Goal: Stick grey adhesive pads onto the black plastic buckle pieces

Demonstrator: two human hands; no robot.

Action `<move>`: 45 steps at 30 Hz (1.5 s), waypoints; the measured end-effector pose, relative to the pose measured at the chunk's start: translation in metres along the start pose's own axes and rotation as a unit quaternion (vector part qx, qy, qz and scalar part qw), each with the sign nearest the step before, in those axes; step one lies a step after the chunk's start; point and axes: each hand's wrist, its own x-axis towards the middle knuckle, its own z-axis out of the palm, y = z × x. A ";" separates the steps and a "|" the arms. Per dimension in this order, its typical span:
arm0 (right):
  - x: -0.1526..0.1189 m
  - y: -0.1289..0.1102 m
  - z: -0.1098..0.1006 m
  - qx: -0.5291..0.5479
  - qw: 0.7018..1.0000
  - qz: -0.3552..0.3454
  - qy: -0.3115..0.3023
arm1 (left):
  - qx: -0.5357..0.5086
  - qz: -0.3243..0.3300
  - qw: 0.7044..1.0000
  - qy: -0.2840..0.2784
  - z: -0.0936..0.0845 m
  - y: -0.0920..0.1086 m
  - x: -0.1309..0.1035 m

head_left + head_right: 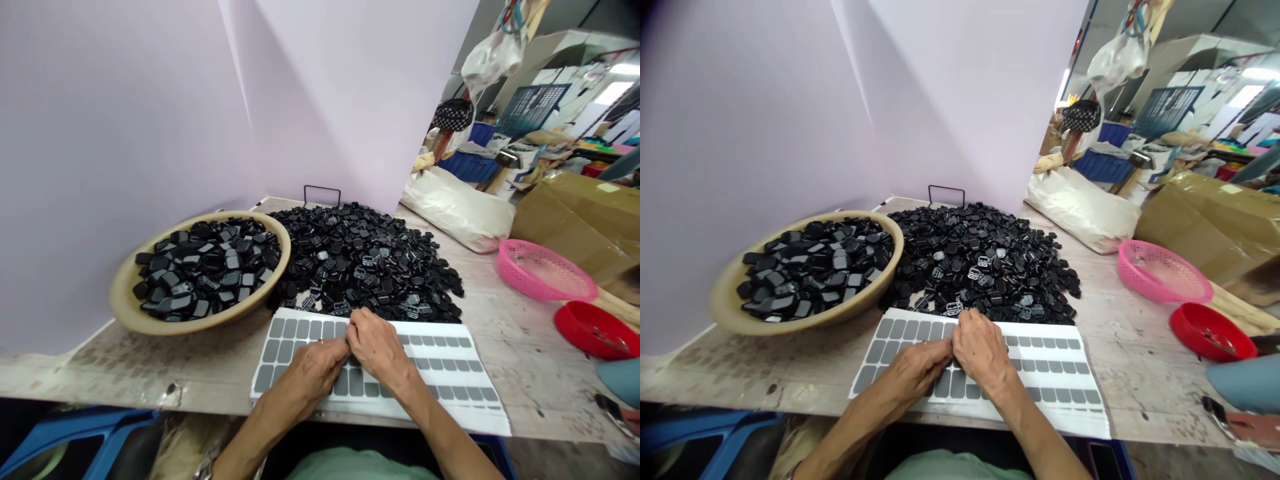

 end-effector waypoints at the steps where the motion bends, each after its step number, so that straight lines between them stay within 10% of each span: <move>1: 0.002 0.001 0.000 0.013 1.000 0.001 -0.002 | -0.004 0.003 1.000 -0.008 -0.001 0.000 0.001; 11: -0.002 0.017 -0.031 0.230 0.973 -0.001 -0.001 | 0.045 -0.019 0.998 -0.039 -0.013 0.008 -0.001; 15: -0.025 0.034 -0.041 0.318 0.947 0.046 -0.013 | 0.085 -0.051 0.988 0.115 -0.059 0.007 -0.001; 22: -0.053 0.049 -0.044 0.417 0.900 0.121 -0.034 | 0.426 -0.161 0.807 0.376 -0.145 0.003 0.020; 25: -0.056 0.049 -0.043 0.418 0.898 0.134 -0.037 | 0.399 -0.133 0.850 0.317 -0.123 0.008 0.039; 28: -0.057 0.050 -0.043 0.405 0.905 0.128 -0.030 | 0.326 -0.105 0.929 0.137 -0.078 0.006 0.059; 32: -0.058 0.054 -0.040 0.397 0.909 0.121 -0.029 | 0.323 -0.101 0.941 -0.004 -0.029 -0.011 0.080; 45: -0.054 0.063 -0.009 0.421 0.891 0.165 -0.038 | 0.265 -0.122 0.956 -0.005 -0.017 -0.003 0.081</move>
